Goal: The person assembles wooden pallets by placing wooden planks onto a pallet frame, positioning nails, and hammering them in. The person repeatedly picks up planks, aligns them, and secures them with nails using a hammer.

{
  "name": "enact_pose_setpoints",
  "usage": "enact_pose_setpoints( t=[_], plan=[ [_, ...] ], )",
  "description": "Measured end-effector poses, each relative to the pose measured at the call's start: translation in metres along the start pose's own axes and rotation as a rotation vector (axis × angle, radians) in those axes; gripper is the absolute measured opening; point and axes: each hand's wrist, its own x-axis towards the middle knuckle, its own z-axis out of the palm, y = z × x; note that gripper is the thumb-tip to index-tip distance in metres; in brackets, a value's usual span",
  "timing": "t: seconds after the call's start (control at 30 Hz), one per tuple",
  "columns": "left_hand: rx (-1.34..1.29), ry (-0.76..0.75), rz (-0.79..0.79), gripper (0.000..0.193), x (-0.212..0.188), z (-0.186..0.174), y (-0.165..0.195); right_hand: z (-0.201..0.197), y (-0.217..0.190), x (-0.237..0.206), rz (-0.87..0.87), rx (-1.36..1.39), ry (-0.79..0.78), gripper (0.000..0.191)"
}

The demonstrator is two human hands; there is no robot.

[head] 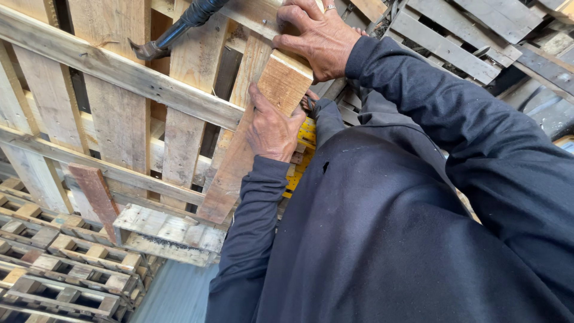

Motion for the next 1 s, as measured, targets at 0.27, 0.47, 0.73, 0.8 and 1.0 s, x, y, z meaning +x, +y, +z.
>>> enact_pose_setpoints(
  t=[0.27,0.47,0.73,0.8,1.0],
  plan=[
    [0.014,0.204,0.106,0.115,0.005,0.012,-0.013,-0.016,0.000,0.012,0.017,0.075,-0.162,0.092],
    [-0.073,0.144,0.105,0.113,0.007,0.011,-0.014,-0.045,-0.006,0.012,0.011,0.071,-0.280,0.127],
    [-0.078,0.102,0.073,0.104,0.015,0.018,-0.015,-0.041,-0.016,0.001,0.036,0.041,-0.223,0.126],
    [-0.091,0.126,0.084,0.103,0.016,0.018,-0.014,-0.035,-0.012,-0.001,0.019,0.063,-0.195,0.127],
    [-0.202,0.126,0.132,0.111,0.013,0.012,-0.019,-0.032,-0.013,-0.001,0.009,0.013,-0.216,0.125]
  ],
)
